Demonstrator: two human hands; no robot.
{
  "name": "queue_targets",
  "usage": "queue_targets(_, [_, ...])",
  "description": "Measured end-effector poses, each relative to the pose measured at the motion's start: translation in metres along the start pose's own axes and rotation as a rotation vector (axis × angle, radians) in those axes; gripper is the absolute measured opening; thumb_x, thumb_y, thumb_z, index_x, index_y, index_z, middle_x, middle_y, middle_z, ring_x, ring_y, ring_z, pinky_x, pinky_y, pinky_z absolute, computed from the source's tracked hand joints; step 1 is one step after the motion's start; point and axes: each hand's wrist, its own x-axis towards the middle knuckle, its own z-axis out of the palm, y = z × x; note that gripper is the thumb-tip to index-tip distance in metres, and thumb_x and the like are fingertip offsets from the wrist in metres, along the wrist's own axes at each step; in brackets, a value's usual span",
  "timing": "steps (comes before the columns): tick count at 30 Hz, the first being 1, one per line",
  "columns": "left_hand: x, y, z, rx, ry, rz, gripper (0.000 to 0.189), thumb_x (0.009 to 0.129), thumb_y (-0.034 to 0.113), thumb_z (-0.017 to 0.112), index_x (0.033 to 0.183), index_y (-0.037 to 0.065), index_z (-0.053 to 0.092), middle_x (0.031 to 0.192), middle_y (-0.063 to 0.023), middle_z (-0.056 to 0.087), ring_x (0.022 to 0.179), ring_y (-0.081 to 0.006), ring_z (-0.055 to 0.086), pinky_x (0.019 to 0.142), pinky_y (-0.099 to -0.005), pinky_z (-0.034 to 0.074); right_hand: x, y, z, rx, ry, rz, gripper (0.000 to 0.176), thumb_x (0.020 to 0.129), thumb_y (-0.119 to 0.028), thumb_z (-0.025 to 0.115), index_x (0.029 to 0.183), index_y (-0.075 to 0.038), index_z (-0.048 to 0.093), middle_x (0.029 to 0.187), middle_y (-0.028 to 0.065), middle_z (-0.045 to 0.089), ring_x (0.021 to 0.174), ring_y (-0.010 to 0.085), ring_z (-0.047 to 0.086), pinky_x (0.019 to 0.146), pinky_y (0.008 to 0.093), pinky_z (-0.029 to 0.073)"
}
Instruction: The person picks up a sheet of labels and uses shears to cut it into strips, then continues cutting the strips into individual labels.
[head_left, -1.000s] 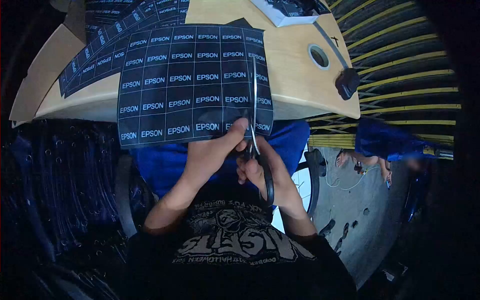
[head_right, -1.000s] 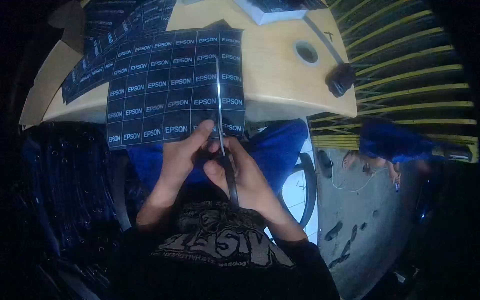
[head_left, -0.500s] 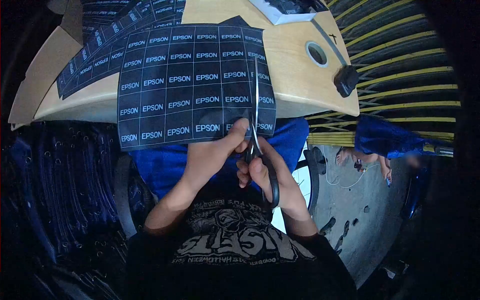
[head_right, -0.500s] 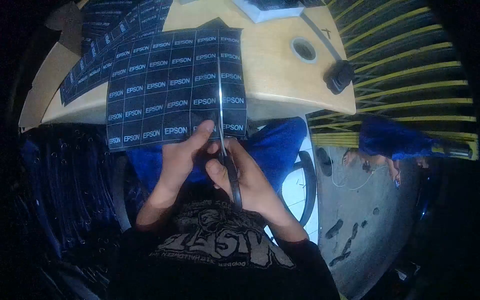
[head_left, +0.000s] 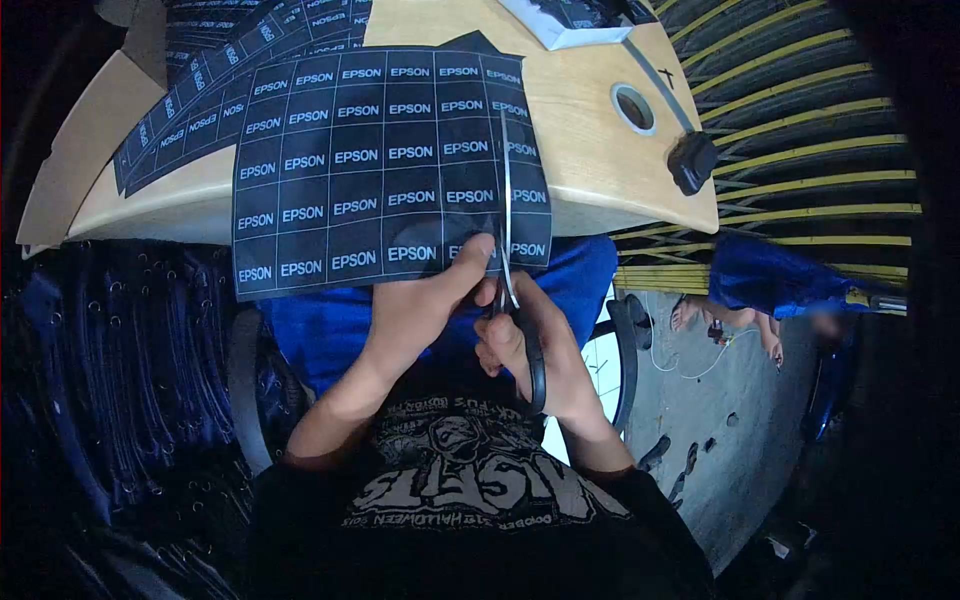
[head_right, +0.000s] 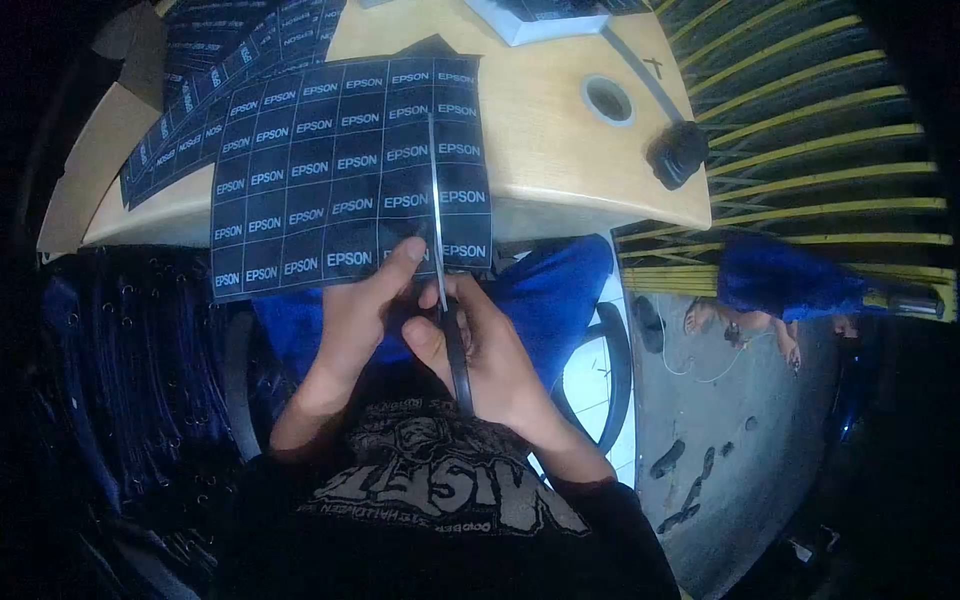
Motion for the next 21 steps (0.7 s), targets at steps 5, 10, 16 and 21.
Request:
queue_targets(5, [0.0001,0.001,0.0019,0.0,0.012,0.004,0.008,0.088,0.008,0.059,0.085,0.002,0.061,0.066,0.0009,0.057,0.053,-0.005,0.051,0.046,-0.0182,0.035,-0.0004,-0.0013,0.0016,-0.016,0.027,0.007,0.03,0.087,-0.025,0.064,0.1,-0.002,0.049,0.075,-0.0002,0.049,0.064,0.0042,0.042,0.056,0.0189,0.034])
queue_targets(10, [0.0005,-0.0064,-0.004,-0.01,0.01,-0.03,0.008,0.088,0.009,0.059,0.085,0.002,0.061,0.066,0.0012,0.057,0.054,-0.0045,0.051,0.046,-0.0178,0.034,-0.0009,0.0001,0.003,-0.01,0.028,0.025,0.03,0.086,-0.024,0.065,0.099,-0.003,0.049,0.075,-0.0011,0.049,0.064,0.0035,0.043,0.056,0.0189,0.034])
queue_targets(16, [-0.0007,-0.0043,-0.0023,-0.014,0.023,-0.08,0.009,0.088,0.01,0.059,0.084,0.002,0.061,0.066,0.0023,0.056,0.055,-0.0037,0.049,0.046,-0.0176,0.034,0.0027,-0.0007,0.0044,-0.085,0.048,-0.031,0.031,0.086,-0.024,0.066,0.1,-0.003,0.048,0.074,-0.0006,0.05,0.063,0.0043,0.044,0.055,0.0199,0.037])
queue_targets(21, [-0.0004,-0.004,-0.0018,-0.001,0.018,-0.048,0.009,0.087,0.009,0.059,0.082,0.002,0.061,0.066,0.0021,0.056,0.056,-0.0039,0.05,0.047,-0.0178,0.036,0.0038,-0.0013,0.002,-0.092,0.034,-0.007,0.031,0.086,-0.024,0.065,0.101,-0.003,0.048,0.075,0.0001,0.051,0.065,0.0054,0.047,0.058,0.0209,0.039])
